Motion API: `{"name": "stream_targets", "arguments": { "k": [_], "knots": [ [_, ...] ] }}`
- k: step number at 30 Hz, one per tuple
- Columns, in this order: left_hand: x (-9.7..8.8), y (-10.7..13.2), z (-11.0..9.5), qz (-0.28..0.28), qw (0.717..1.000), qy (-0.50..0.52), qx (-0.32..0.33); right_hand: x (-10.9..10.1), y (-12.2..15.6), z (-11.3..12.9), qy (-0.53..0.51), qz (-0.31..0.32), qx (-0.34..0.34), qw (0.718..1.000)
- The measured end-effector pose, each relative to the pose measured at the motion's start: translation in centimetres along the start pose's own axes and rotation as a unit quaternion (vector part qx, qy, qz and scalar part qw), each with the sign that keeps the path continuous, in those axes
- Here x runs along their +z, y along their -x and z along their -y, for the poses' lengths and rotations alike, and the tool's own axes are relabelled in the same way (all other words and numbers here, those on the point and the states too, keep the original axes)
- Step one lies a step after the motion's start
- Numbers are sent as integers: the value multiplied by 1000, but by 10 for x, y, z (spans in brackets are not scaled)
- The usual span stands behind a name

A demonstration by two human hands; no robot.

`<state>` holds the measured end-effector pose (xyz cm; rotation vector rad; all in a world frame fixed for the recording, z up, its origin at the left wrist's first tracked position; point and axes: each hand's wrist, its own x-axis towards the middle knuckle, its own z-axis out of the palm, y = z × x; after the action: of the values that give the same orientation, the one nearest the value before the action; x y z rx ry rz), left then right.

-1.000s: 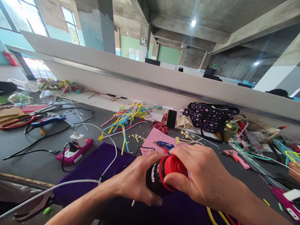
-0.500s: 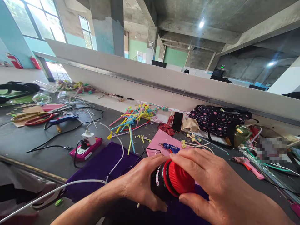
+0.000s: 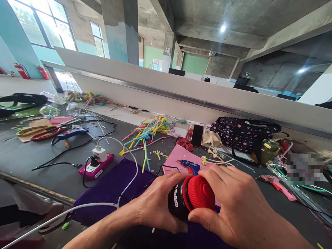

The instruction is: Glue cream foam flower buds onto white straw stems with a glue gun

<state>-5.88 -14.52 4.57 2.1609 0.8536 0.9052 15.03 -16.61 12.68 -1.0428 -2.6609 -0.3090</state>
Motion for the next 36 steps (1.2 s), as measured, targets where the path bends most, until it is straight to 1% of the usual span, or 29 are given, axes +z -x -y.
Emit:
{"name": "stream_targets", "arguments": {
  "k": [3,4,5,8,9,10,12,14,15,17,21,26,28,30,32,34,35,36],
  "knots": [
    [-1,2,-1,3,1000,8,-4,1,-2,3,7,7,-43,999],
    [0,3,-2,4,1000,4,-7,2,-3,4,9,2,-47,999],
    [1,4,-3,3,1000,-4,-10,4,-3,5,13,-10,-36,999],
    [4,5,-4,-24,999,-39,-27,8,-3,9,38,-44,38,998],
    [5,5,-4,-34,998,-45,-29,8,-3,9,39,-40,54,997],
    [5,6,-5,-42,998,-46,-28,7,-3,9,32,-27,55,998],
    [4,7,-5,-49,998,-33,-19,3,-1,8,5,6,24,1000],
    [1,8,-5,-47,999,-12,-8,-3,0,7,-13,27,-10,1000],
    [0,8,-5,-44,999,-5,-4,-5,0,7,-17,31,-18,999],
    [0,10,-4,-44,999,-4,-1,-7,-1,9,-32,33,-10,999],
    [5,13,-2,-59,998,-21,-5,-2,-7,12,-65,26,17,997],
    [2,13,-5,-70,997,14,12,9,-10,12,-48,3,-31,998],
    [-1,13,-6,-64,997,31,20,14,-13,13,-57,-19,-34,998],
    [-2,12,-5,-53,998,43,11,19,-18,13,-69,-38,-21,997],
    [-1,14,1,-67,997,37,-23,22,-27,9,-86,-30,9,996],
    [2,19,12,-117,991,2,-57,21,-41,-2,-109,-5,62,992],
    [3,23,19,-142,988,-23,-56,20,-49,-10,-115,5,93,989],
    [4,29,26,-159,986,-46,-36,18,-59,-19,-116,9,120,986]
  ]
}}
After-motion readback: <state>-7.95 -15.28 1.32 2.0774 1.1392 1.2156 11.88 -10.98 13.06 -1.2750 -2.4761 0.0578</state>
